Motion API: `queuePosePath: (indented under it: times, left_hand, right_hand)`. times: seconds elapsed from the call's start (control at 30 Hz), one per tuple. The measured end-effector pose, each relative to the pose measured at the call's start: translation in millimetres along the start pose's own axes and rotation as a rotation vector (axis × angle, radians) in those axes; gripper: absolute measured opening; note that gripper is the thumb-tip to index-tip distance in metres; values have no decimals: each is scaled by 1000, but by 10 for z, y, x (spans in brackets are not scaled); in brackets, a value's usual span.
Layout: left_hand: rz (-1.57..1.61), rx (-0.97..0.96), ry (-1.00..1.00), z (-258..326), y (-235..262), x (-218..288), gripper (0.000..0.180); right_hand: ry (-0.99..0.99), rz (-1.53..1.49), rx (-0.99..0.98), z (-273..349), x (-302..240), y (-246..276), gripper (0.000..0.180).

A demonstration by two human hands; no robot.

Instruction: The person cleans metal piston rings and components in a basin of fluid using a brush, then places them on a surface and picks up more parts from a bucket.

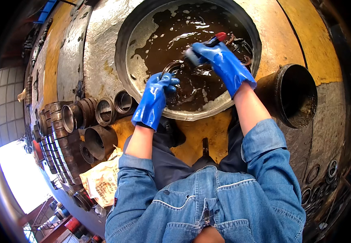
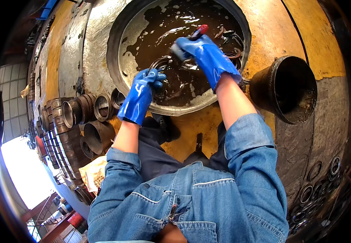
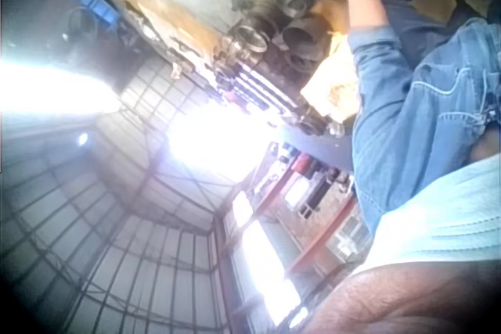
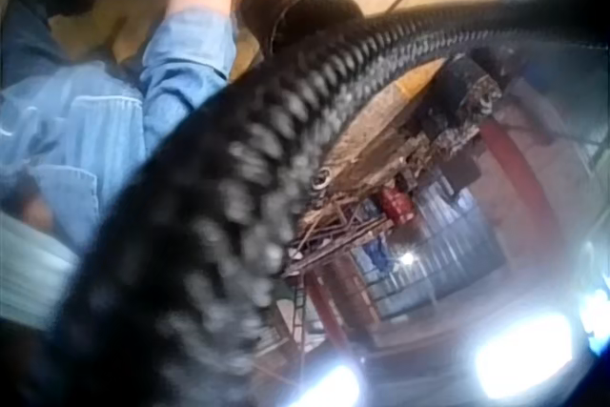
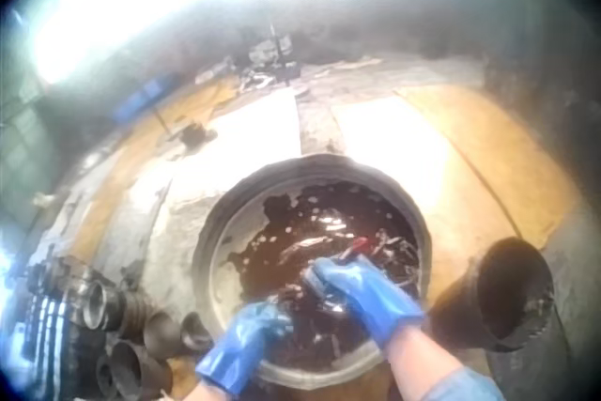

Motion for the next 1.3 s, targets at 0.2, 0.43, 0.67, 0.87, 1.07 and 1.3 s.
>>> queuePosePath:
  times: [0.2, 0.43, 0.67, 0.87, 1.07, 1.3]
  left_hand:
    - [-43, -55, -221, 64, 6, 184, 31]
    - [15, -10, -92, 93, 120, 77, 33]
    - [82, -91, -163, -37, 185, -39, 34]
    - [37, -77, -9, 88, -33, 141, 32]
    - [163, -190, 48, 28, -60, 159, 32]
    - [379, -42, -63, 59, 96, 556, 33]
  right_hand:
    - [38, 117, -220, -227, 66, -513, 39]
    - [-83, 360, 24, -365, 203, -221, 38]
    - [-10, 352, -180, 5, -178, -598, 39]
    - [-55, 486, 75, -356, 349, -20, 43]
    - [-168, 993, 2, -123, 197, -115, 51]
    - [71, 722, -98, 63, -325, -246, 39]
Point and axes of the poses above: each hand's wrist, its own z-axis away from the middle knuckle, its own y-axis out of the back of the hand, x = y × z, the point moved 6 cm from there along -z, towards the middle knuckle, and after that the axes turned 7 degrees about -z, right-handed, at the moved point
